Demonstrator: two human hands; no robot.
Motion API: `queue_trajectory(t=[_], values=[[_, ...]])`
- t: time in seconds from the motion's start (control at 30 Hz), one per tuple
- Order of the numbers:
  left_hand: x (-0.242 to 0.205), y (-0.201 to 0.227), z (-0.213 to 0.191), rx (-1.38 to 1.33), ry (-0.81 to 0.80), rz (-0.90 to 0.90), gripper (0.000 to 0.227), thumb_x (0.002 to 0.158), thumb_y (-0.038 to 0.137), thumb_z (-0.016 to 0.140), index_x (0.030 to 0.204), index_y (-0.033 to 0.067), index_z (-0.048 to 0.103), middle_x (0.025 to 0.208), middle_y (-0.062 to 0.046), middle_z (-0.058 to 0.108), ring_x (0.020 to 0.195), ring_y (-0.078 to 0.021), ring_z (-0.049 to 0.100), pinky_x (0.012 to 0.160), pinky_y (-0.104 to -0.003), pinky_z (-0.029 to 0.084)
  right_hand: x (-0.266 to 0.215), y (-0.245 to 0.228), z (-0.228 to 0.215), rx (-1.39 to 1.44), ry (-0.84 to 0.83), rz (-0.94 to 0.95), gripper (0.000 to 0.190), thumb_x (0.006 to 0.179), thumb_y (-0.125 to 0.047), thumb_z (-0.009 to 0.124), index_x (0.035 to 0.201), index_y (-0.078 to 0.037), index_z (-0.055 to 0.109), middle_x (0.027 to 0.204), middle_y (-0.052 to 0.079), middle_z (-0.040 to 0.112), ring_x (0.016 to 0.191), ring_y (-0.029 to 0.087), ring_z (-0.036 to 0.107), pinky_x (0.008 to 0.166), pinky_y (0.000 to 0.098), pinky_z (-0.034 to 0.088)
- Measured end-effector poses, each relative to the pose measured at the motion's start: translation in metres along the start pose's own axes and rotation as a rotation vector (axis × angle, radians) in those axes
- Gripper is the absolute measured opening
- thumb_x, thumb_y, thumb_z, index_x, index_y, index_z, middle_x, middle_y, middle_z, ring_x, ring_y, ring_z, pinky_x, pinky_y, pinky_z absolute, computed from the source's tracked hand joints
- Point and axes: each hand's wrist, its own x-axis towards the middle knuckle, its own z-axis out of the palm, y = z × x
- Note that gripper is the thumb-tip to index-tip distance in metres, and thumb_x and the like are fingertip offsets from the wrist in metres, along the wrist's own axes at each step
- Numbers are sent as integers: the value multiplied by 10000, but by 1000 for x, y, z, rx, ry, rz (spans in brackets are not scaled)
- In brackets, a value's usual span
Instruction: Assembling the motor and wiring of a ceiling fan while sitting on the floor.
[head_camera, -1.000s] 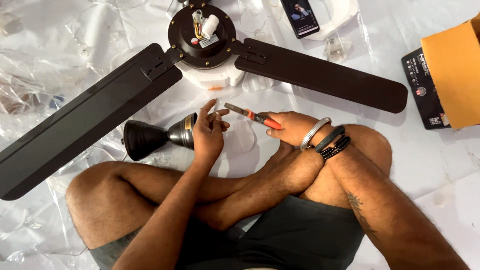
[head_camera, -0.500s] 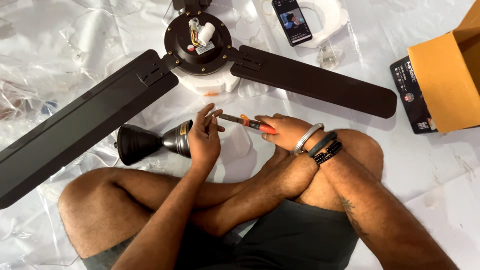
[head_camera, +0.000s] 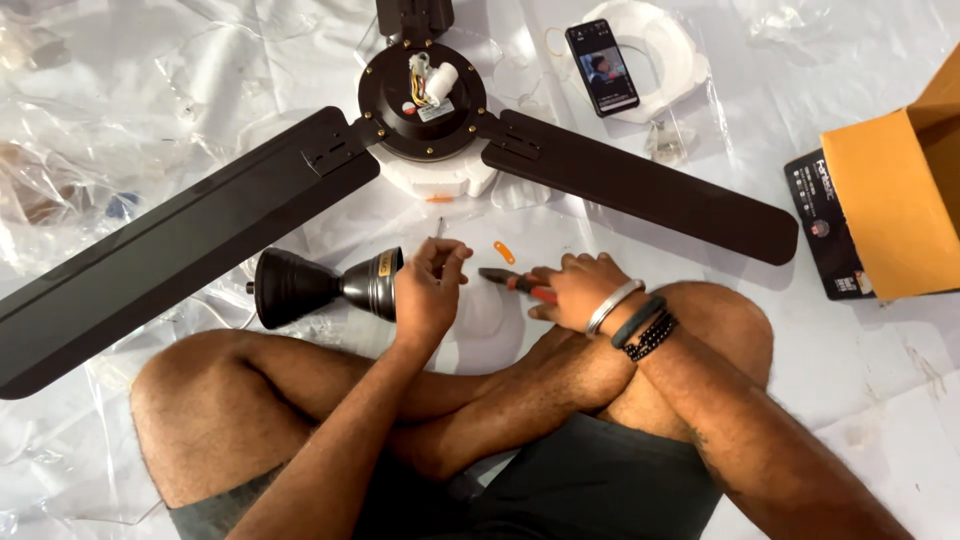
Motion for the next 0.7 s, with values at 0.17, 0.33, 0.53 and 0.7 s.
queue_trajectory(t=[0.17,0.33,0.53,0.7], values=[[-1,0,-1,208,24,123,197,960,196,707,1024,19,763,958,-132,770,747,-186,727,674,-309,559,0,-22,3,58,235,-68,446,931,-526,629,1099,-132,754,1084,94,705,1017,272,668,889,429,489],[2,-2,-4,216,33,233,196,958,184,713,1048,21,775,996,-131,749,759,-222,745,675,-318,573,30,-54,14,648,494,11,267,967,-288,640,1096,-102,781,983,87,793,834,221,737,750,342,566],[1,4,-11,63,6,54,221,934,124,689,1137,49,735,888,-80,783,737,-145,751,632,-264,570,61,-78,28,1429,286,211,241,976,-207,613,1091,-50,755,918,47,803,756,148,768,653,261,570],[5,-1,-12,65,10,99,213,934,93,698,1136,38,741,872,-80,785,752,-132,747,653,-261,576,61,-73,45,1652,329,178,279,977,-251,624,1083,-32,760,946,61,808,816,151,780,721,263,565]])
